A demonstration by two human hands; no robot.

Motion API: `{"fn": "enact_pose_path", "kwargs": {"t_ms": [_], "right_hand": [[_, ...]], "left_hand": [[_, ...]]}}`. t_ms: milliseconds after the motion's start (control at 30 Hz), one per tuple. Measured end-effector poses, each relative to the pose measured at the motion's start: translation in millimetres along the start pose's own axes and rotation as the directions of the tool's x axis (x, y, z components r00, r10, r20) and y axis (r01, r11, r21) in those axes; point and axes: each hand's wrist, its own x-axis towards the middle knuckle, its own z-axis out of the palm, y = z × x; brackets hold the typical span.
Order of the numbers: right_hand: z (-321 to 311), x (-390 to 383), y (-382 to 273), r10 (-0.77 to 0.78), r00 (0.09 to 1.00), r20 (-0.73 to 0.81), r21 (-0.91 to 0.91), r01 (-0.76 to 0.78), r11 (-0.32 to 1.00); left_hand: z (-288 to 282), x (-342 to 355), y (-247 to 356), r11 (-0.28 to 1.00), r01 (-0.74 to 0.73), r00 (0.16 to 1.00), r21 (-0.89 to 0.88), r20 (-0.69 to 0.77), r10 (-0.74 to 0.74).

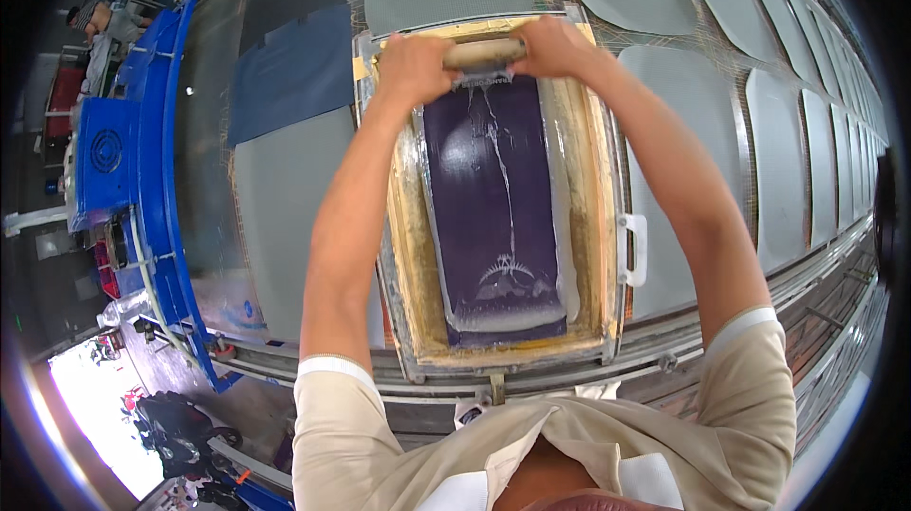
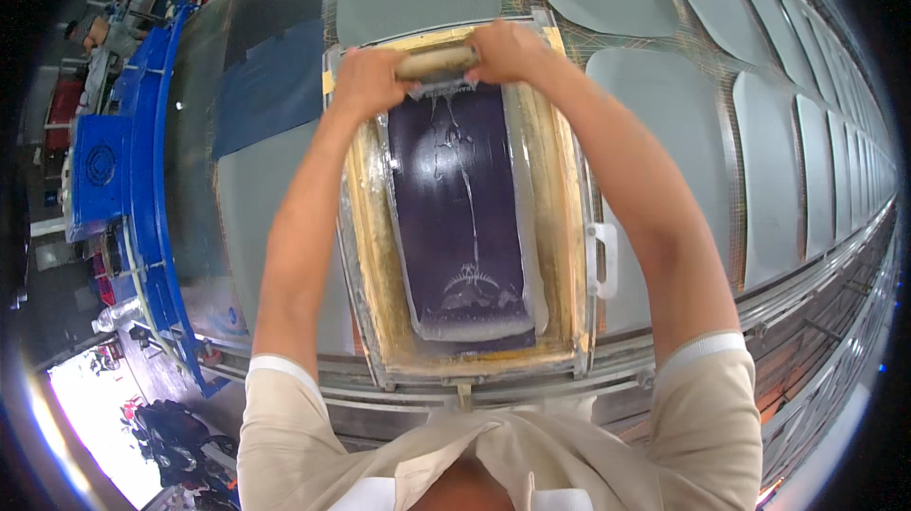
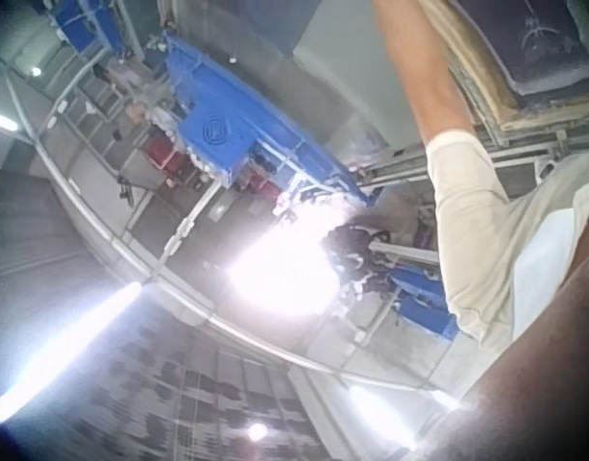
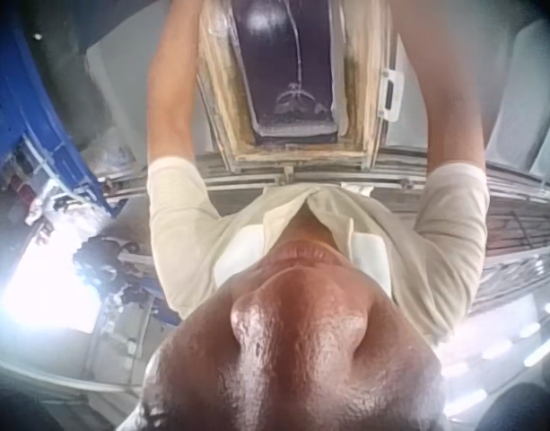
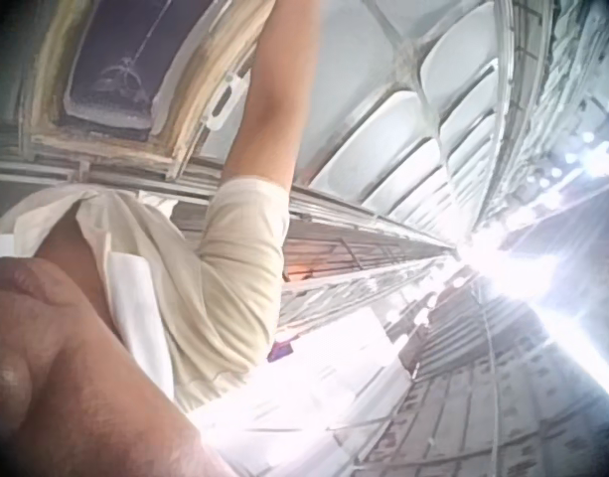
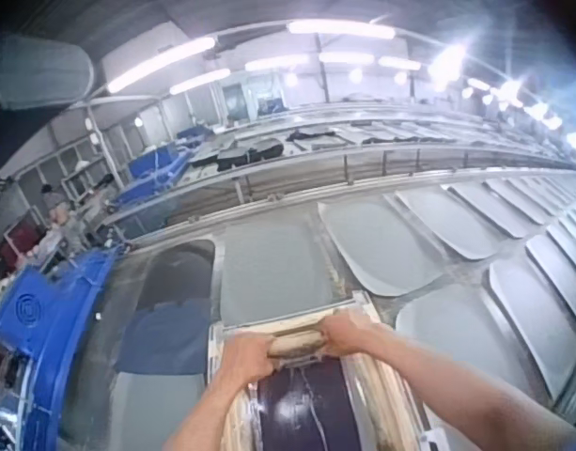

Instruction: The person uses a squeegee to pull purple ink across a screen-printing frame repeatedly. They pause to pour water from a bottle onto the squeegee and continue the motion. The task is performed on a single frame without visible transfer to a substrate.

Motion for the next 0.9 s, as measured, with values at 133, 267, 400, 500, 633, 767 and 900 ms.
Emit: {"fn": "enact_pose_path", "kwargs": {"t_ms": [133,267,400,500,633,767,900], "right_hand": [[2.5,43.7,28.6,-0.03,0.997,-0.068,0.008,0.031,0.999],[-1.1,53.6,34.0,-0.001,1.0,-0.008,0.068,0.001,0.998],[7.7,23.0,13.4,-0.033,0.999,-0.007,0.022,0.033,0.999],[20.9,-30.8,-15.7,-0.054,0.998,-0.041,0.025,0.055,0.998],[49.2,-129.6,-60.4,-0.026,0.999,0.02,0.091,0.024,0.996],[79.7,-254.9,-118.3,0.012,0.98,0.197,0.045,-0.022,0.999],[106.7,-342.0,-146.9,-0.115,0.989,0.09,0.183,0.097,0.978]], "left_hand": [[8.3,52.3,-24.0,1.0,0.01,0.999,0.01,0.037,-0.011],[5.4,54.4,-20.3,0.994,0.072,0.992,-0.08,0.108,-0.063],[15.2,22.3,-10.6,0.998,0.032,0.998,-0.054,0.046,-0.03],[19.1,-29.3,13.1,0.997,0.042,0.999,-0.058,0.025,-0.04],[17.0,-131.4,65.6,0.992,0.004,0.998,-0.128,0.057,0.003],[17.6,-256.1,136.5,0.993,0.03,0.982,-0.115,0.188,-0.008],[28.3,-351.0,178.0,0.979,-0.008,1.0,-0.204,-0.011,0.006]]}}
